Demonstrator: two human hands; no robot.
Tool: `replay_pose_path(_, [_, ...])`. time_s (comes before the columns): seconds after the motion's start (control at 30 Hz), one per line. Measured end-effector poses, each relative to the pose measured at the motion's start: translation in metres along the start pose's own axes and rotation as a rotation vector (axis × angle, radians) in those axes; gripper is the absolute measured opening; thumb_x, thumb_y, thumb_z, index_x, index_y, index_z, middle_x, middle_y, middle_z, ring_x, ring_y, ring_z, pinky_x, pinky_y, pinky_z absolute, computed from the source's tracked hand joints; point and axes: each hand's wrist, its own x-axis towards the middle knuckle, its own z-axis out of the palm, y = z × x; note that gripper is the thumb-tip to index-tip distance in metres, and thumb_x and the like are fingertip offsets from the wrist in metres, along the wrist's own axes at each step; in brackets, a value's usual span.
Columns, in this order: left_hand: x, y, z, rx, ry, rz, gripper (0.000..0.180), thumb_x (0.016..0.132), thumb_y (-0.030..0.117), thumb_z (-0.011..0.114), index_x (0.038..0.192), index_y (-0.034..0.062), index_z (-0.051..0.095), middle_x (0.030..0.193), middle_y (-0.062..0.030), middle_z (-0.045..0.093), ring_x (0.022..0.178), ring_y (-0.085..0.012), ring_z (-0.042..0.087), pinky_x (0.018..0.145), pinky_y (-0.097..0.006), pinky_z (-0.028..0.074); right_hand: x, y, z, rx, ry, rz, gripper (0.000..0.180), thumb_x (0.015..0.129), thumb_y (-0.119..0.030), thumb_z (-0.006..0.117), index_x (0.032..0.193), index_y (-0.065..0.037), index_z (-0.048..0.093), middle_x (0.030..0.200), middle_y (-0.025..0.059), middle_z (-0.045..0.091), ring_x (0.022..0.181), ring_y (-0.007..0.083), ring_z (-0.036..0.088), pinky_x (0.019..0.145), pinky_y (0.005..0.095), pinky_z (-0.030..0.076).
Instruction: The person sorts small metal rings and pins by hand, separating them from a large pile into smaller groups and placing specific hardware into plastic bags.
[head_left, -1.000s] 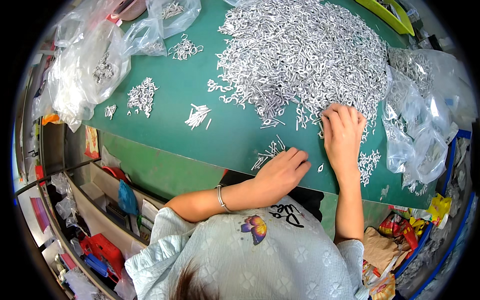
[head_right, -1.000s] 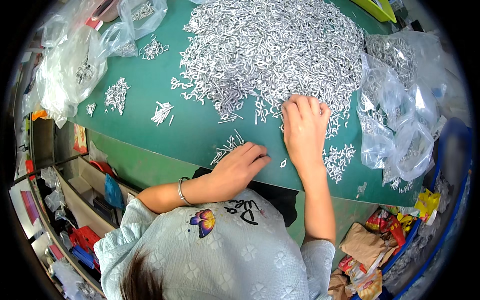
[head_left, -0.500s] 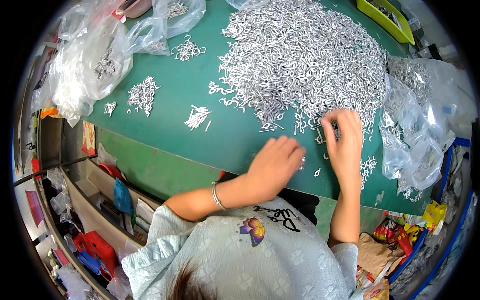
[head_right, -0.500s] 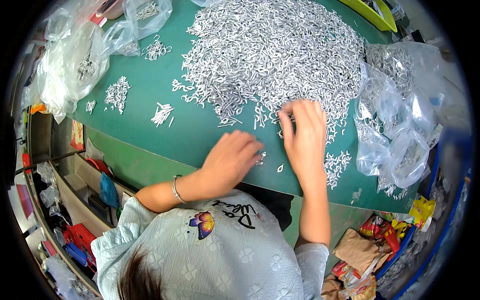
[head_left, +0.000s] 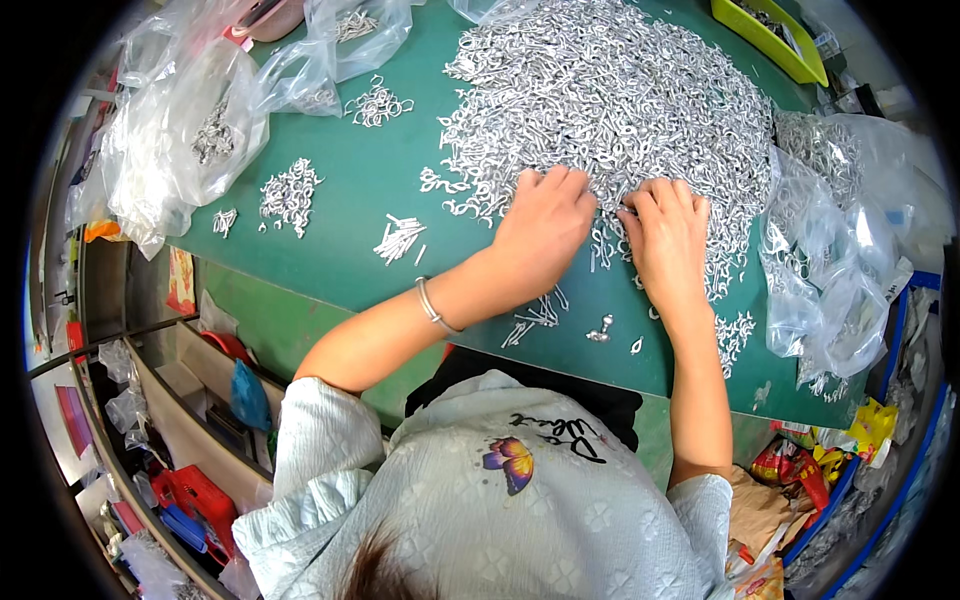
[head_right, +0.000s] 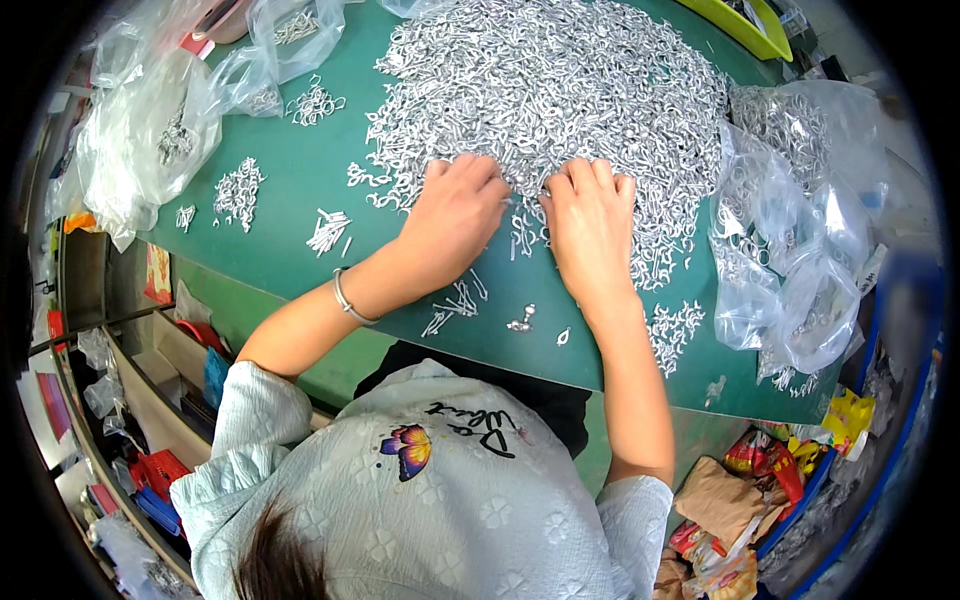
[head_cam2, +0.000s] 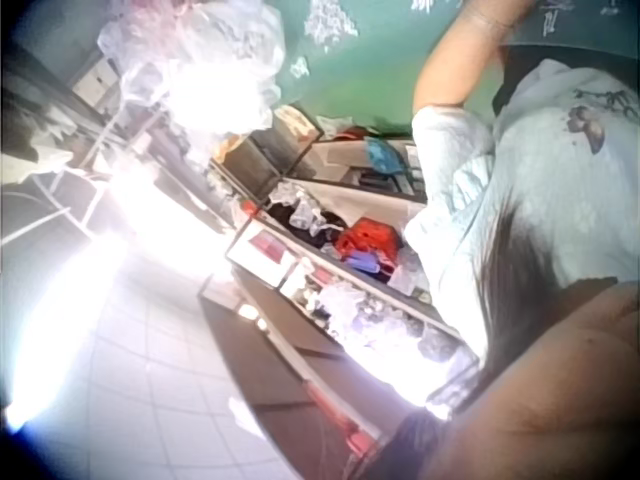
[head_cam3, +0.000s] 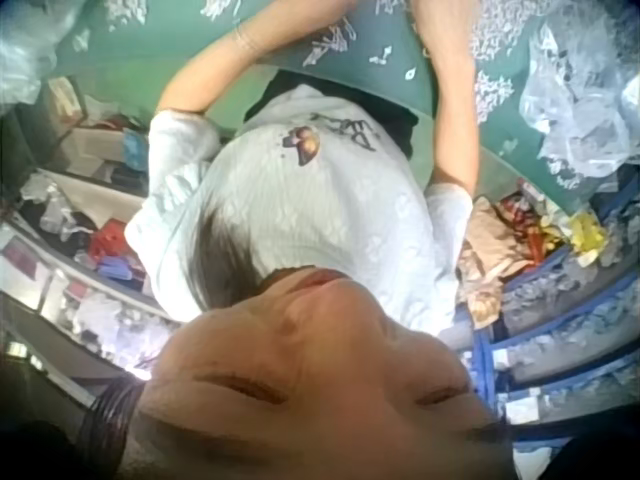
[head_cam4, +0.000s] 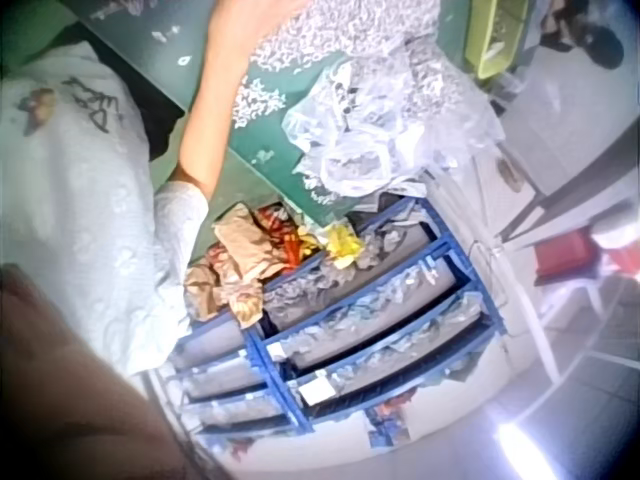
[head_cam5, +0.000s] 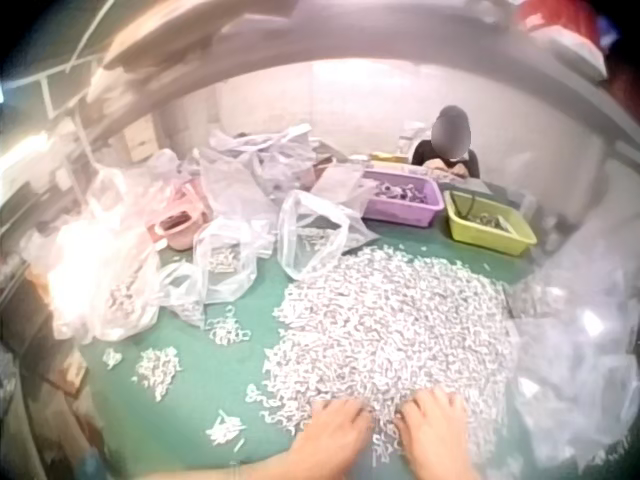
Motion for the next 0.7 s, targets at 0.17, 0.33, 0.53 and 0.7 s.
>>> replay_pose_path(0.17, [-0.009, -0.013, -0.015, -0.074, 0.118, -0.042, 0.016, 0.081, 0.002, 0.064, 0.096, 0.0069, 0.062, 0.094, -0.0042, 0.058, 0.090, -0.0235, 0.053, 0.077, -0.036, 0.035, -0.008, 0.000, -0.015, 0.128, 0.020, 0.035, 0.008, 0.082, -0.009, 0.068, 0.085, -0.005, 0.062, 0.083, 0.0065, 0.059, 0.084, 0.0250, 0.054, 0.078, 0.0378, 0.037])
replay_pose_path(0.33, [-0.014, -0.024, -0.018, -0.075, 0.149, -0.078, 0.021, 0.080, 0.001, 0.065, 0.100, 0.0083, 0.063, 0.101, -0.0045, 0.058, 0.093, -0.0237, 0.052, 0.078, -0.037, 0.036, -0.039, -0.026, -0.033, 0.350, -0.163, -0.056, 0.010, 0.080, -0.008, 0.071, 0.079, -0.005, 0.061, 0.079, 0.0066, 0.057, 0.080, 0.0248, 0.053, 0.076, 0.0378, 0.037])
replay_pose_path(0.53, [0.007, -0.016, -0.011, -0.028, 0.188, -0.014, 0.031, 0.079, 0.005, 0.068, 0.110, 0.0083, 0.062, 0.117, -0.0056, 0.054, 0.104, -0.0257, 0.049, 0.082, -0.038, 0.036, -0.011, -0.015, -0.017, 0.271, -0.089, 0.062, 0.014, 0.079, -0.013, 0.073, 0.082, -0.005, 0.062, 0.082, 0.0070, 0.057, 0.083, 0.0252, 0.053, 0.076, 0.0378, 0.037])
replay_pose_path(0.7, [0.023, -0.022, 0.008, 0.046, 0.077, -0.033, 0.025, 0.080, 0.009, 0.069, 0.104, 0.0103, 0.062, 0.111, -0.0035, 0.056, 0.103, -0.0241, 0.050, 0.082, -0.040, 0.035, 0.018, -0.011, 0.021, 0.008, 0.019, 0.083, 0.015, 0.081, -0.016, 0.071, 0.086, -0.004, 0.063, 0.089, 0.0079, 0.057, 0.091, 0.0251, 0.052, 0.078, 0.0383, 0.037])
